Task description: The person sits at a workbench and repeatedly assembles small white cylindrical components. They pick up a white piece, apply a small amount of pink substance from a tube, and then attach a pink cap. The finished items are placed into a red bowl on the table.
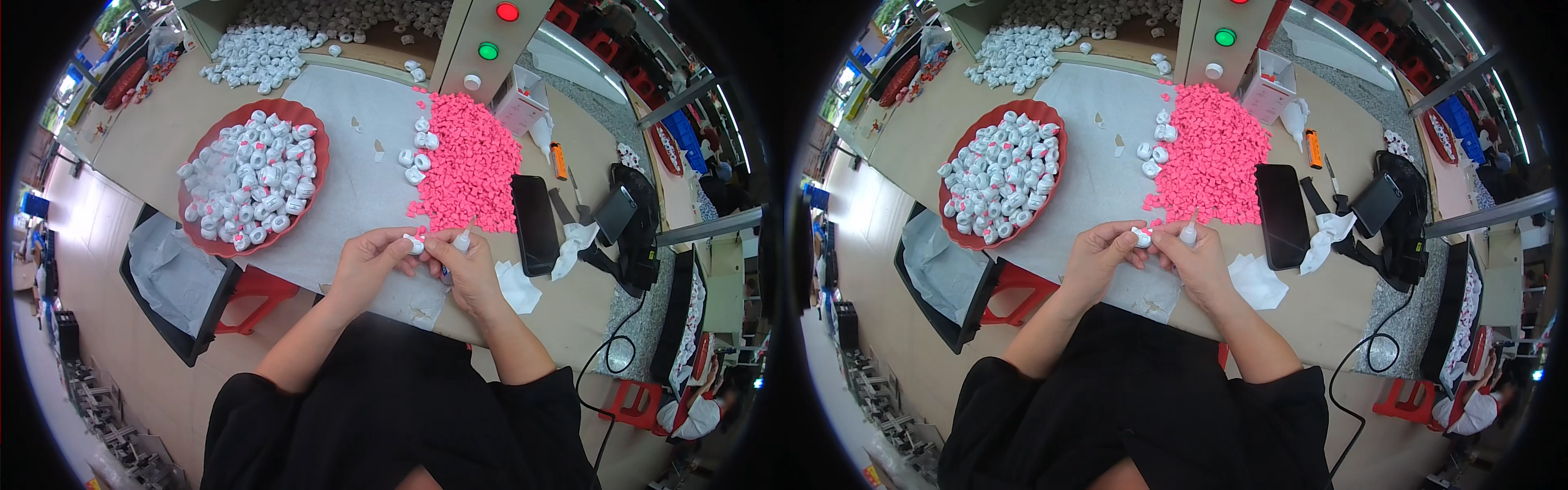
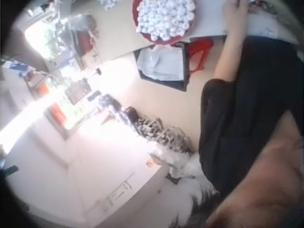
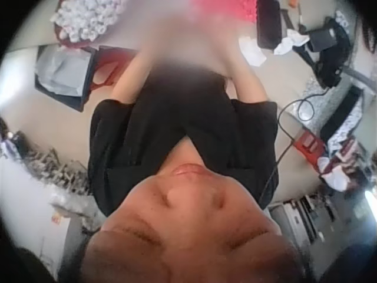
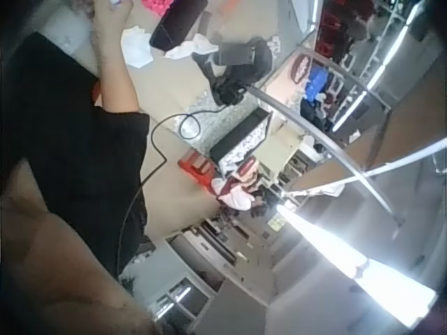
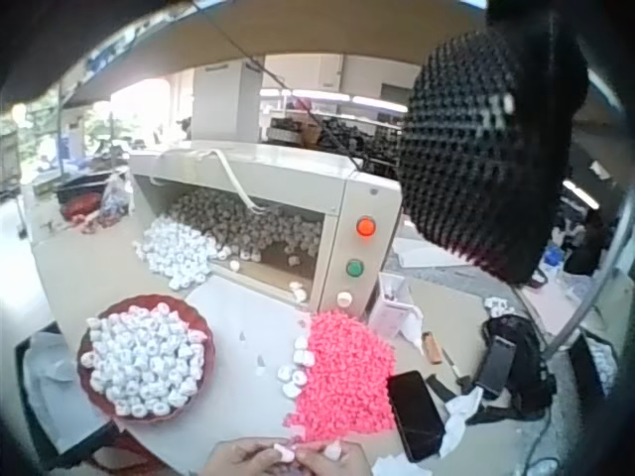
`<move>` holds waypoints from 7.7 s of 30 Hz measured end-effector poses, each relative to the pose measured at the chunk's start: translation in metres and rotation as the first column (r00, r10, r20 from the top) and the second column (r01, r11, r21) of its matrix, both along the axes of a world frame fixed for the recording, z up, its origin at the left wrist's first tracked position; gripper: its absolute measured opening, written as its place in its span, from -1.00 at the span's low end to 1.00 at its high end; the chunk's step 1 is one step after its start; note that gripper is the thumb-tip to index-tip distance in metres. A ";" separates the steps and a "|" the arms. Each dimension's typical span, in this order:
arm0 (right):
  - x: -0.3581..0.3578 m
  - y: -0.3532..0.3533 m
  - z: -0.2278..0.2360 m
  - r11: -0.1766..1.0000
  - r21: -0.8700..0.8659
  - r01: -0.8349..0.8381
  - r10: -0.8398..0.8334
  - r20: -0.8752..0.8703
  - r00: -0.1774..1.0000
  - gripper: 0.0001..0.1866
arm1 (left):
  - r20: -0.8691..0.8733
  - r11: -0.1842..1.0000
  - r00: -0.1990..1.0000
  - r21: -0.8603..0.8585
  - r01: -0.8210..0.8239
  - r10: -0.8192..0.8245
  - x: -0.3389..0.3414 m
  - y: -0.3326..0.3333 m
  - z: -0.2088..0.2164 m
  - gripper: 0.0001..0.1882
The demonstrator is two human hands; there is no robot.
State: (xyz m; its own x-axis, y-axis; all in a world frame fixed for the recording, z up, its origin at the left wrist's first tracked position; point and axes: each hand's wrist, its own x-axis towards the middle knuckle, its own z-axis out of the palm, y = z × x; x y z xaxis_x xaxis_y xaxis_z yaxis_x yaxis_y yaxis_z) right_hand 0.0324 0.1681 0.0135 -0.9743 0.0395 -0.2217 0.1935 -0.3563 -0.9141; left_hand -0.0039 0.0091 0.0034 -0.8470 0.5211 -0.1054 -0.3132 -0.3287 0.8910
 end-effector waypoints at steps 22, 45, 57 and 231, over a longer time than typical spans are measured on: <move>0.007 -0.006 -0.007 0.779 0.573 0.256 0.179 -0.594 0.784 -0.82 | -0.056 0.999 0.997 0.020 0.047 -0.046 0.001 -0.007 -0.006 -0.78; 0.017 0.004 0.014 0.970 0.212 0.116 -0.078 -0.180 0.980 -0.83 | -0.832 0.733 0.540 -0.286 -0.617 0.130 -0.148 0.075 -0.008 -0.72; 0.018 0.009 0.015 0.981 0.166 0.099 -0.071 -0.164 0.984 -0.83 | -0.799 0.675 0.598 -0.413 -0.612 0.053 -0.089 0.055 -0.019 -0.85; -0.019 0.020 0.022 0.170 0.974 0.148 0.653 -0.224 0.724 -0.74 | -0.036 0.946 0.954 0.141 -0.291 0.298 -0.001 -0.014 -0.012 -0.74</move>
